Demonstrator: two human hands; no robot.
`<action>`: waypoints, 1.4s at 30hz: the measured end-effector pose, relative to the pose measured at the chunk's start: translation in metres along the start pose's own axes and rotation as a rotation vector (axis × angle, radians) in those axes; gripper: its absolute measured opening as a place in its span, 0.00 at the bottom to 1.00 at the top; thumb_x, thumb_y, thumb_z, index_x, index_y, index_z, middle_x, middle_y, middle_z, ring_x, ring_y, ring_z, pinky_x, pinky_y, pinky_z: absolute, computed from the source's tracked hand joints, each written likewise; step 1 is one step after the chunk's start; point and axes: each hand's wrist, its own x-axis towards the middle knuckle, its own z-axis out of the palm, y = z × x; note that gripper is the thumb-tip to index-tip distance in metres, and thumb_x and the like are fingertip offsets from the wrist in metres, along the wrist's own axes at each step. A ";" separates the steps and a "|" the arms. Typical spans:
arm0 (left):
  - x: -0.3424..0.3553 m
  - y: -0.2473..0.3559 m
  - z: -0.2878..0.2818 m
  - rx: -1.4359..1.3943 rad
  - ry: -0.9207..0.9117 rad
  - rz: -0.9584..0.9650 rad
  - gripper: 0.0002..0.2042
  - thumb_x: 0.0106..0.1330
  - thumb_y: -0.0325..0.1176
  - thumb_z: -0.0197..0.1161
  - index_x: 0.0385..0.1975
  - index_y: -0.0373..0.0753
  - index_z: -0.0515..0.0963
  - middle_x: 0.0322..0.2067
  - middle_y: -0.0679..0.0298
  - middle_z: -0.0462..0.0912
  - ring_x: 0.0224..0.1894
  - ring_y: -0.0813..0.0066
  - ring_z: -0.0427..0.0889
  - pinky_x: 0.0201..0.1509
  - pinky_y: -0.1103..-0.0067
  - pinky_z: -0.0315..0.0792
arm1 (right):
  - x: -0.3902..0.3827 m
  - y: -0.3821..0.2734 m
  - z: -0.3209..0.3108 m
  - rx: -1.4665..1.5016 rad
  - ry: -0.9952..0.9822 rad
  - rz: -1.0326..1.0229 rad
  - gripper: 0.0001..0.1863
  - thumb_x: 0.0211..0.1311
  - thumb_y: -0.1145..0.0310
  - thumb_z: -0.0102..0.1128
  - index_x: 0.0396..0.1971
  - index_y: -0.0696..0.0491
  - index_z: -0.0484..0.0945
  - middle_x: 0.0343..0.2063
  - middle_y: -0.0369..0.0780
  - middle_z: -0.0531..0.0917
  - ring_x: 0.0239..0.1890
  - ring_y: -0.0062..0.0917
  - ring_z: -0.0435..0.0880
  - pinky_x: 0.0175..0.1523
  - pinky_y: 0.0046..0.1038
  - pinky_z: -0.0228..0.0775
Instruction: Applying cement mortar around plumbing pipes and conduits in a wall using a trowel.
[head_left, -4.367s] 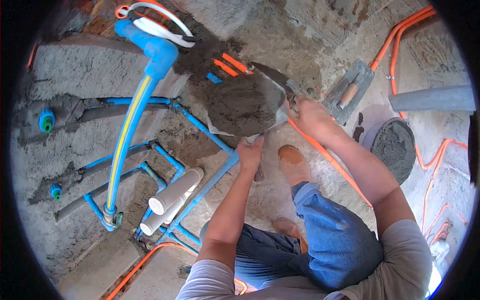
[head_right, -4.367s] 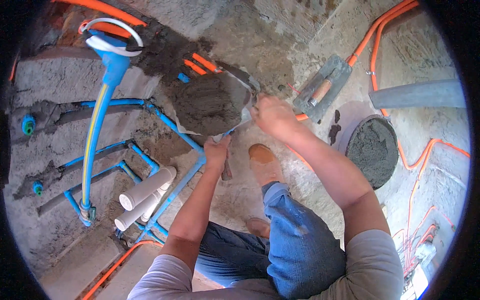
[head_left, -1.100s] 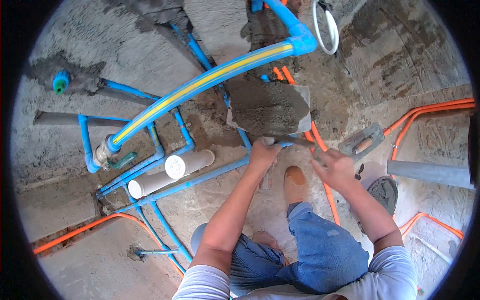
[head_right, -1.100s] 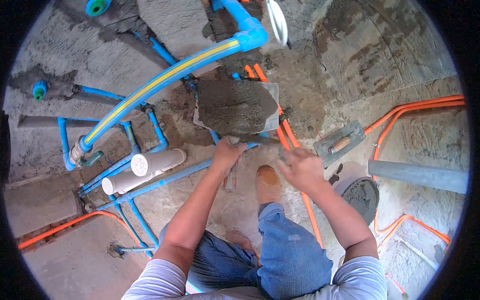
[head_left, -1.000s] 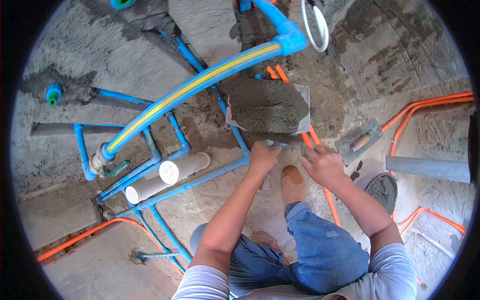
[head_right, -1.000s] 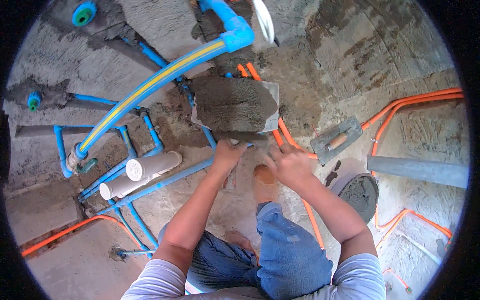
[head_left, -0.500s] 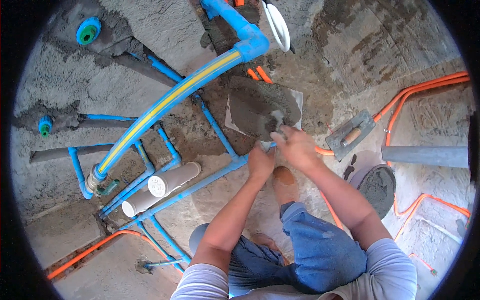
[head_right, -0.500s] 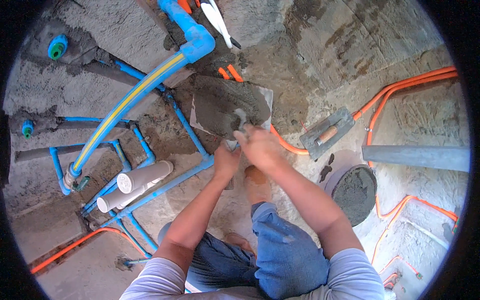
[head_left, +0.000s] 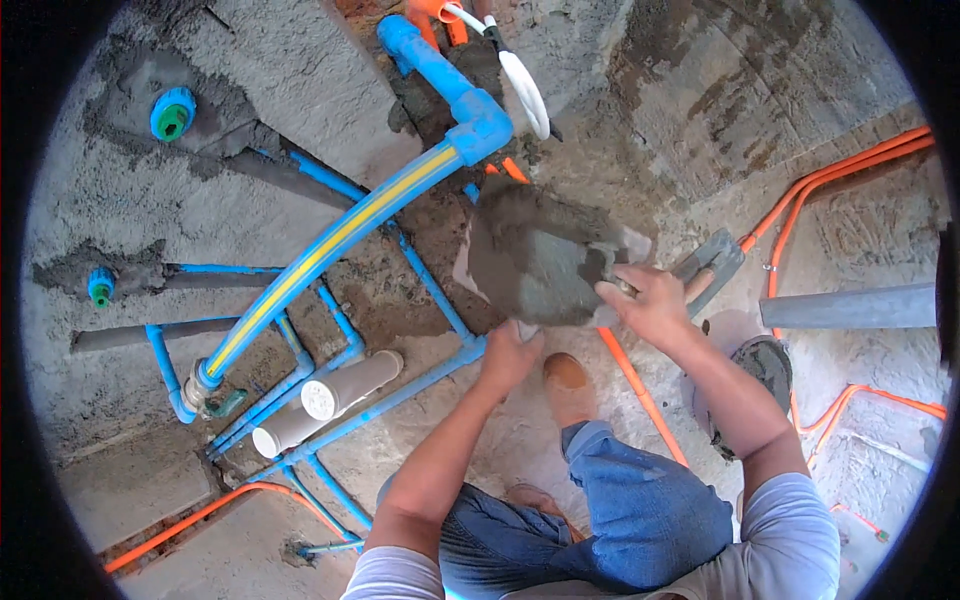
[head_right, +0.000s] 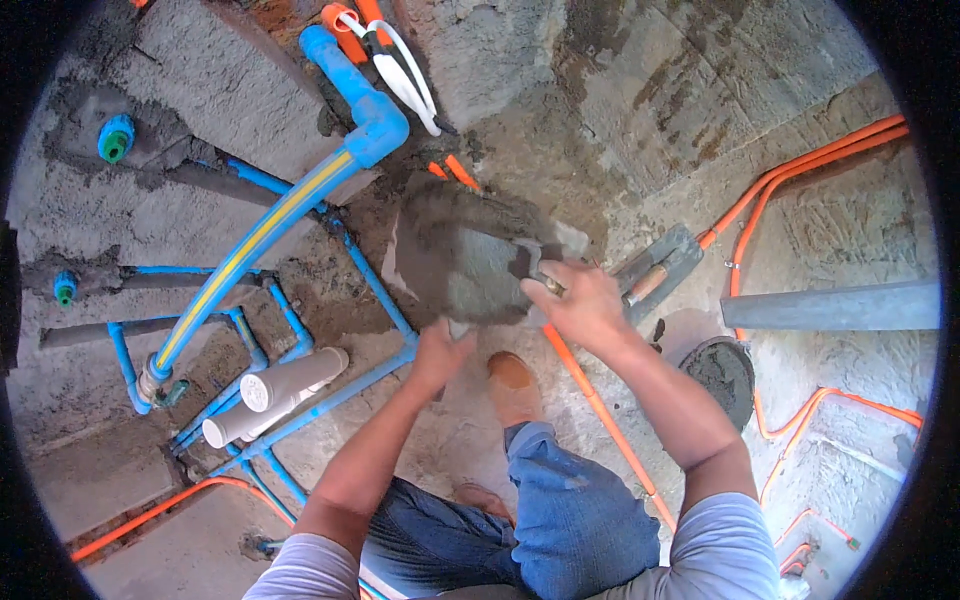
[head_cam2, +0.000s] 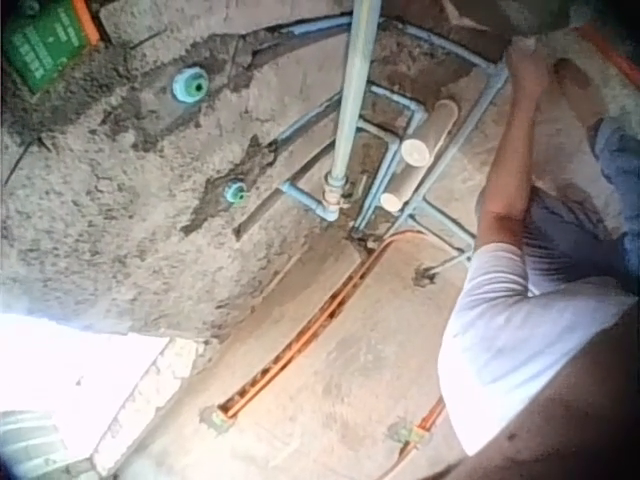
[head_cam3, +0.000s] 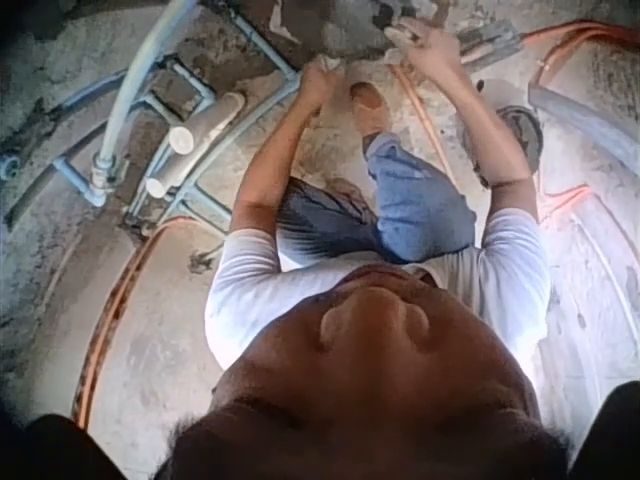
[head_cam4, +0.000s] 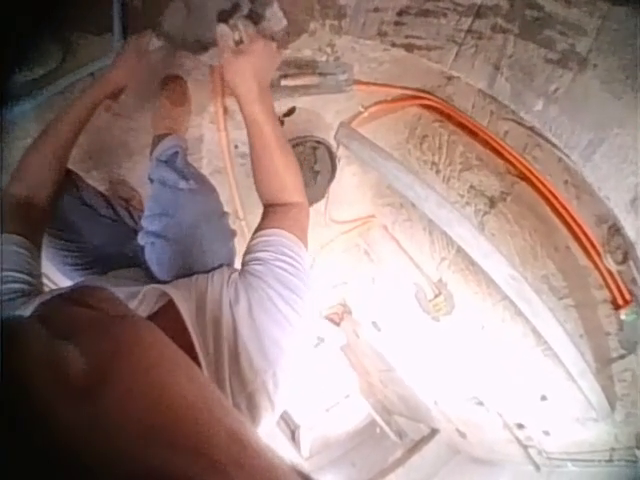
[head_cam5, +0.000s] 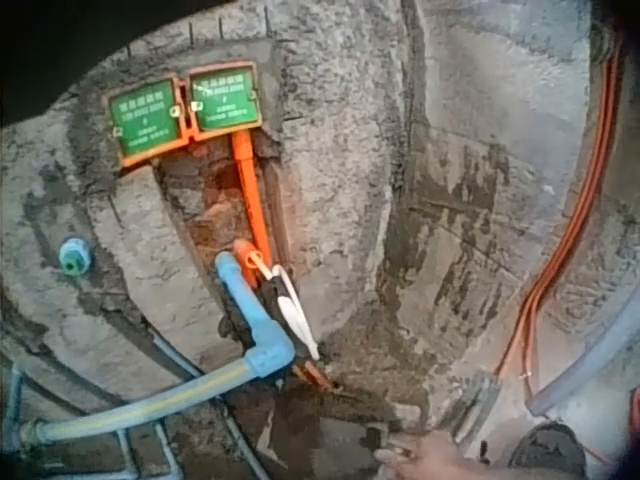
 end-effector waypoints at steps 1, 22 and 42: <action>0.014 0.001 -0.003 0.001 -0.002 0.004 0.17 0.52 0.35 0.65 0.36 0.27 0.75 0.31 0.43 0.81 0.38 0.47 0.81 0.42 0.65 0.74 | 0.000 0.004 0.004 0.115 -0.046 0.148 0.20 0.54 0.52 0.63 0.36 0.54 0.82 0.32 0.44 0.82 0.34 0.40 0.83 0.42 0.36 0.75; 0.062 -0.008 -0.017 -0.106 0.040 -0.051 0.13 0.57 0.34 0.63 0.27 0.28 0.73 0.24 0.51 0.81 0.29 0.63 0.83 0.34 0.67 0.73 | 0.009 0.023 -0.023 0.016 0.068 0.023 0.15 0.51 0.57 0.64 0.33 0.52 0.82 0.27 0.43 0.81 0.33 0.38 0.82 0.35 0.37 0.75; 0.010 -0.015 -0.034 0.515 -0.071 -0.083 0.16 0.55 0.38 0.63 0.33 0.29 0.74 0.28 0.45 0.81 0.33 0.45 0.81 0.39 0.59 0.75 | 0.152 0.036 0.000 -0.162 0.357 -0.772 0.22 0.43 0.64 0.65 0.43 0.51 0.79 0.33 0.38 0.75 0.35 0.33 0.75 0.38 0.34 0.66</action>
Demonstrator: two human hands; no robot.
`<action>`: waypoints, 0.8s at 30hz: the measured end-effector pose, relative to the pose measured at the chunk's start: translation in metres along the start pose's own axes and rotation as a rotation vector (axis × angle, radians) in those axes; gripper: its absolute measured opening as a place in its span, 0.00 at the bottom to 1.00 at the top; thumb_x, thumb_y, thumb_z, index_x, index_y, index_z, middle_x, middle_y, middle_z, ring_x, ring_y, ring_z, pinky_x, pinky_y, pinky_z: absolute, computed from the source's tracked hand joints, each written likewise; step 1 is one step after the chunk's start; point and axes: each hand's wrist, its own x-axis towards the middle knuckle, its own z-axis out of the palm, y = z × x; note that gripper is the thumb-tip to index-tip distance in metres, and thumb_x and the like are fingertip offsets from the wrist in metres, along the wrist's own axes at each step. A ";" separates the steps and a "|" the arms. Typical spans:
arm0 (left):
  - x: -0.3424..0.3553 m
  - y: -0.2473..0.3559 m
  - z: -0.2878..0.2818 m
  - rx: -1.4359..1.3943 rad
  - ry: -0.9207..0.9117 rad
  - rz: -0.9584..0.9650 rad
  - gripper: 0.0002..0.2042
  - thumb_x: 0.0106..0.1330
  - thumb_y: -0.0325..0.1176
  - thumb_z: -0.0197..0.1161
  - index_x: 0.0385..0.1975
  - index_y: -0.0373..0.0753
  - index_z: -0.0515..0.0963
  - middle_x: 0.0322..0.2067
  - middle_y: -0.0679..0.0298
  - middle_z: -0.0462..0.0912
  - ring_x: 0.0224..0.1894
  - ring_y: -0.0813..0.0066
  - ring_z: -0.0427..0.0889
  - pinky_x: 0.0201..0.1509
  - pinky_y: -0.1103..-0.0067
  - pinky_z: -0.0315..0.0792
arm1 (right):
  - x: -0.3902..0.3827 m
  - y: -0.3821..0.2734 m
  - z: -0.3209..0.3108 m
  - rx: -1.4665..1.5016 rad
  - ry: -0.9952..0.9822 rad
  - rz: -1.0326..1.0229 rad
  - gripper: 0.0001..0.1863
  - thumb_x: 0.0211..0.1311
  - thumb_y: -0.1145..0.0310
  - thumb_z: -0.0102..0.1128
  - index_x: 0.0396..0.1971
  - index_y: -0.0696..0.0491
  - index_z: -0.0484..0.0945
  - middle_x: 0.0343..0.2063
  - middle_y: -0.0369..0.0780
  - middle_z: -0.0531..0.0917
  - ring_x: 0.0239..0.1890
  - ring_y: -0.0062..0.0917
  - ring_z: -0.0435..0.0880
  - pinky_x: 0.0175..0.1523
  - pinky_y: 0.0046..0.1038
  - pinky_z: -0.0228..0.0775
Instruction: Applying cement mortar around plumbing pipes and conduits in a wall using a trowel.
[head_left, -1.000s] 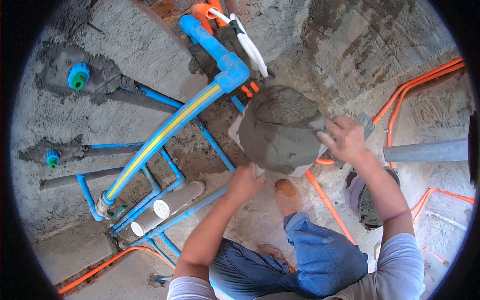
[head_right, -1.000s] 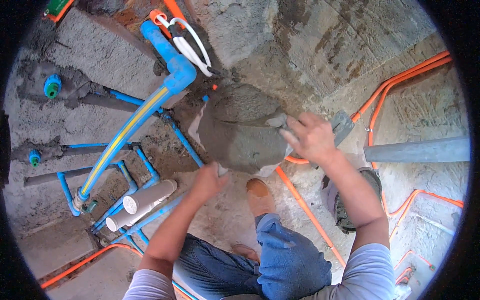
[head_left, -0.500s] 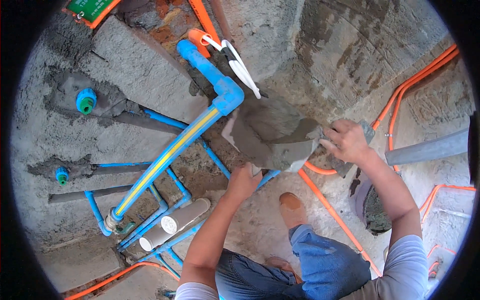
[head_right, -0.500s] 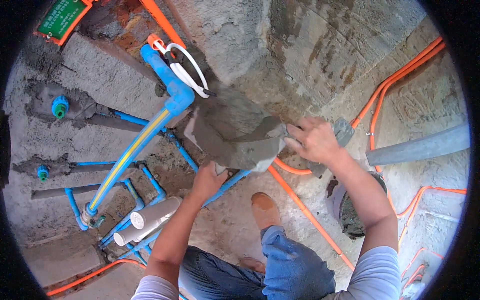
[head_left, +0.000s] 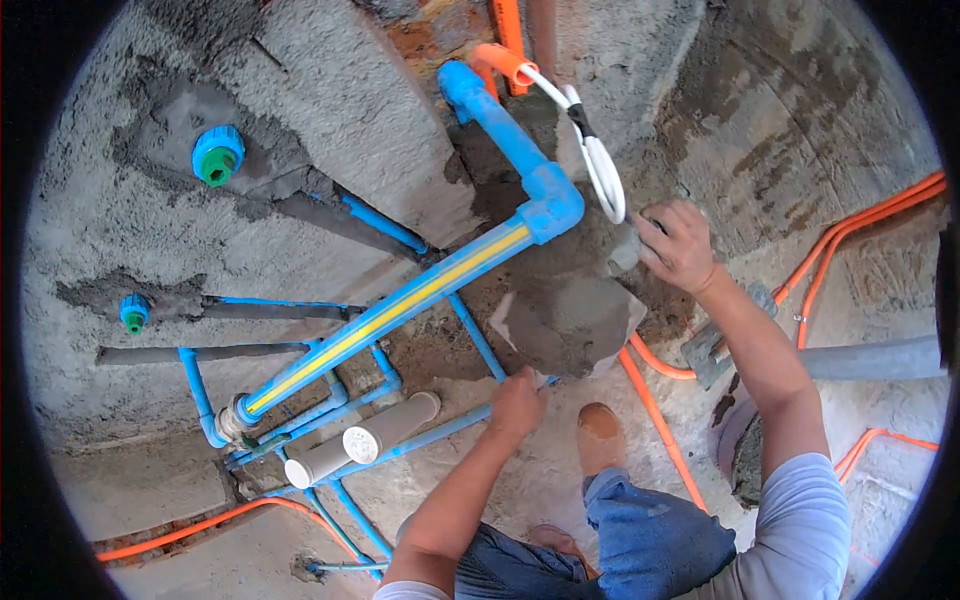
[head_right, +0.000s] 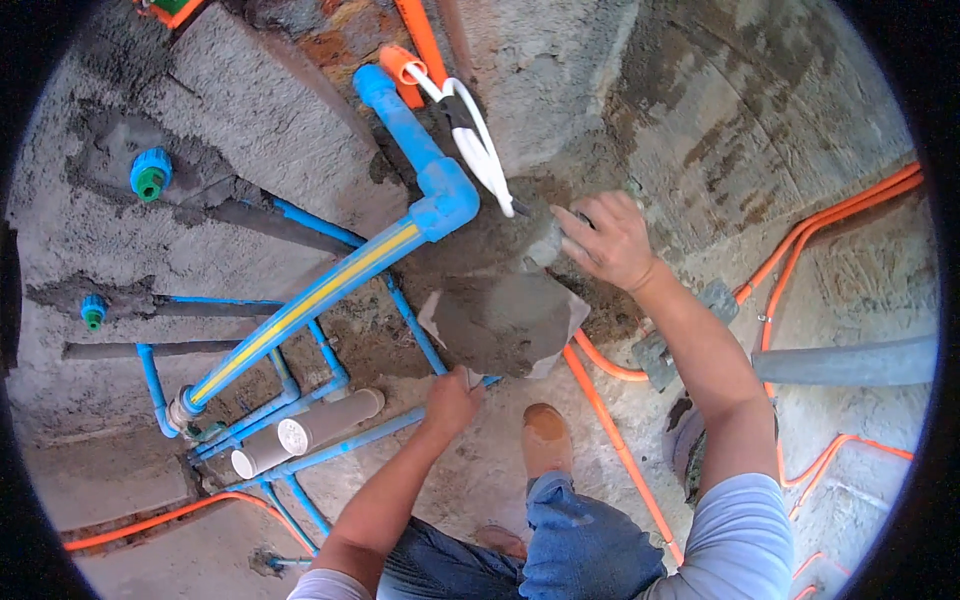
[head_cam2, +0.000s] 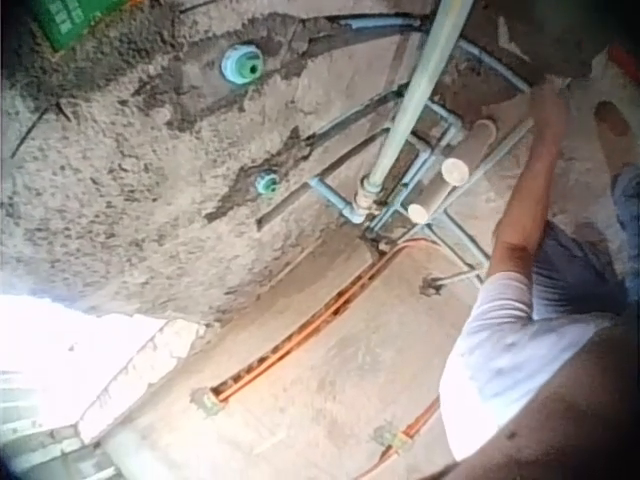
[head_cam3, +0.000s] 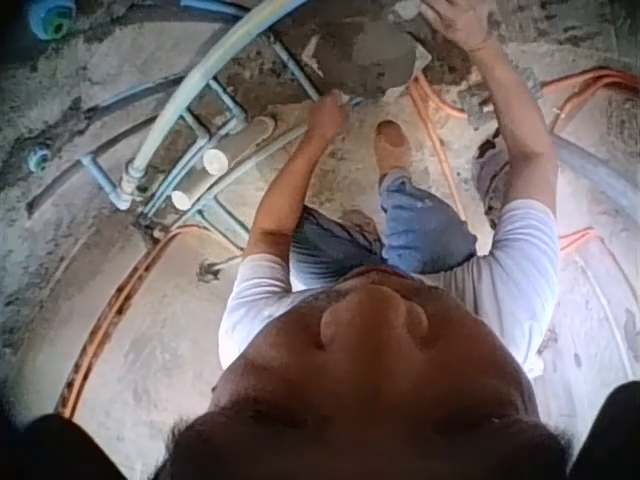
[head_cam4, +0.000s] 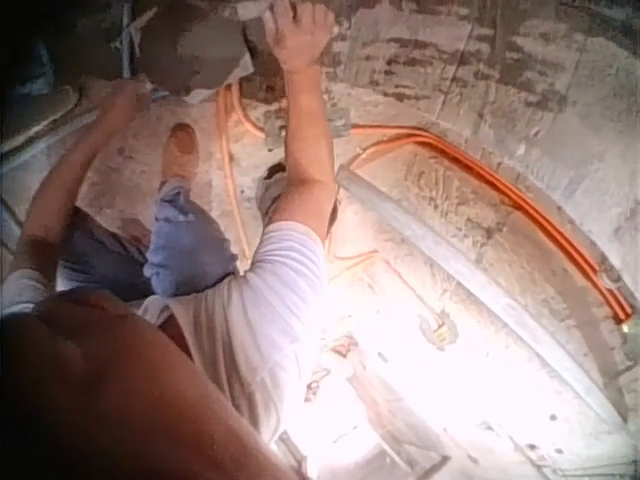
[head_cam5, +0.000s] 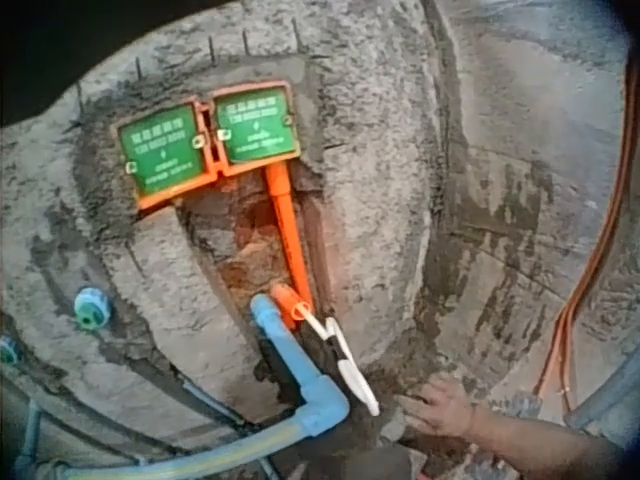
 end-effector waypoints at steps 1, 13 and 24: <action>0.002 0.000 0.007 -0.167 -0.004 -0.096 0.17 0.55 0.37 0.62 0.35 0.28 0.73 0.27 0.43 0.81 0.34 0.42 0.80 0.40 0.59 0.75 | 0.007 0.003 0.006 -0.010 0.003 0.002 0.22 0.43 0.64 0.65 0.43 0.51 0.79 0.34 0.38 0.75 0.35 0.33 0.75 0.38 0.35 0.66; 0.043 0.016 0.029 -0.809 0.136 -0.079 0.13 0.55 0.33 0.64 0.31 0.29 0.73 0.20 0.53 0.79 0.20 0.67 0.79 0.24 0.72 0.72 | 0.147 0.086 -0.013 0.223 -0.541 0.422 0.22 0.55 0.50 0.60 0.41 0.53 0.81 0.25 0.49 0.80 0.30 0.41 0.80 0.38 0.38 0.71; 0.046 0.039 0.002 -0.923 0.037 -0.202 0.08 0.56 0.31 0.62 0.24 0.33 0.73 0.14 0.65 0.73 0.11 0.77 0.70 0.15 0.77 0.63 | 0.090 0.066 -0.021 0.314 -0.394 0.894 0.21 0.55 0.53 0.62 0.37 0.57 0.82 0.22 0.45 0.80 0.27 0.24 0.78 0.38 0.28 0.70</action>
